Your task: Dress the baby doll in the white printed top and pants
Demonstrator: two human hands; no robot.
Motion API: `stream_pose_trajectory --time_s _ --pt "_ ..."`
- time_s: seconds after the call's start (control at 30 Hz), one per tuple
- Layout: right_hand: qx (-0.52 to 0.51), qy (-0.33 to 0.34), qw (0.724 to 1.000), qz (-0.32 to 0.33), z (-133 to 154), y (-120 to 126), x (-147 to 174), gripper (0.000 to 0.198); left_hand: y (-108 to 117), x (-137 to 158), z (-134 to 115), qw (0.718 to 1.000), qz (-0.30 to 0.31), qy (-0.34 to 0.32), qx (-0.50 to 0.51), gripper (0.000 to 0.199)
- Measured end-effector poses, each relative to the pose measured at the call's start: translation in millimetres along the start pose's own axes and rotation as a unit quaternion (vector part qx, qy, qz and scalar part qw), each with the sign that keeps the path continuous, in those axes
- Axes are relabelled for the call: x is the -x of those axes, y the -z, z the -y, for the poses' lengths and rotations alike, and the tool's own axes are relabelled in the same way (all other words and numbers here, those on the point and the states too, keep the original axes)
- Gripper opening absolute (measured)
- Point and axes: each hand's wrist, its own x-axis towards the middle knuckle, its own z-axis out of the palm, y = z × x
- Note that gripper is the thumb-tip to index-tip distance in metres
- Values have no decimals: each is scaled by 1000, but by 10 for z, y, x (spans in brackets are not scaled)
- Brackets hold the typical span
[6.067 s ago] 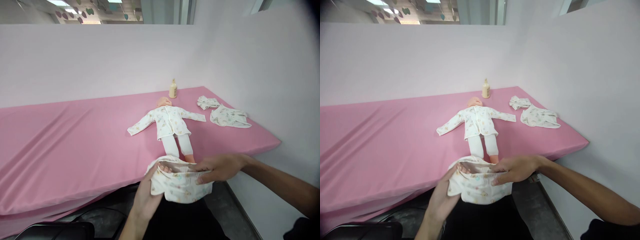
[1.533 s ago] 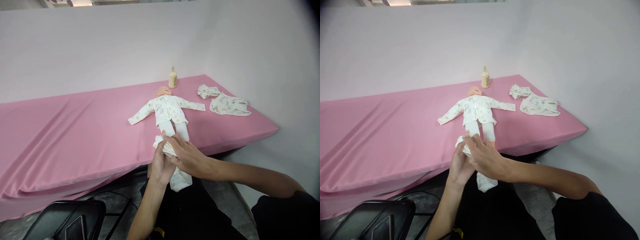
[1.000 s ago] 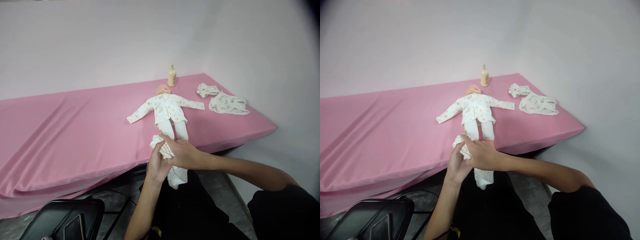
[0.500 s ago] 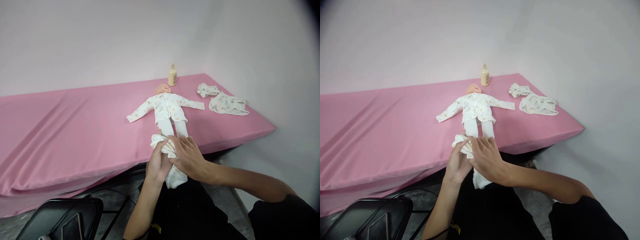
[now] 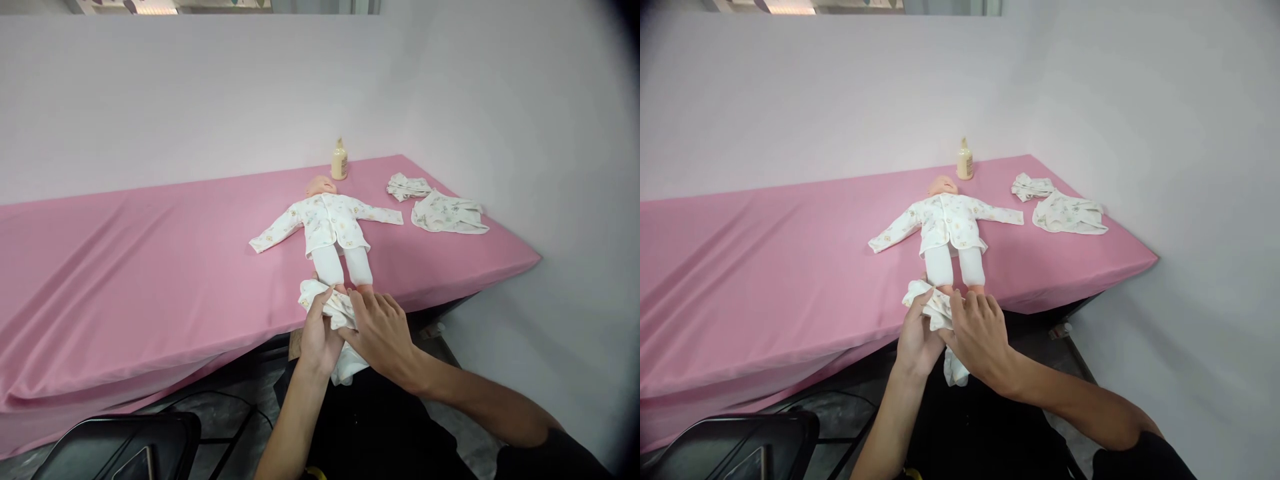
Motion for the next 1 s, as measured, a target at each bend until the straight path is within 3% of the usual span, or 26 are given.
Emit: stream_pose_trajectory --time_s 0.2,0.37,0.5,0.7,0.8,0.9,1.0 --pt "-61 21 997 -31 39 -54 56 16 17 99 85 997 0 -60 38 20" --pt "-167 65 982 -65 83 -107 96 33 65 182 158 994 -41 -89 51 26" --pt "-207 99 970 -82 56 -170 44 32 116 162 151 993 -54 -99 37 24" --pt "-271 148 951 12 -122 -176 -164 40 129 162 109 994 -31 -101 28 24" --pt "-301 144 940 70 -214 -113 -297 33 115 170 105 994 -39 -98 25 25" --pt "-356 143 911 152 -306 -44 -434 24 106 162 106 993 -42 -110 22 25" --pt "-406 171 877 193 -388 -19 -539 23 102 150 102 992 -36 -118 27 23"
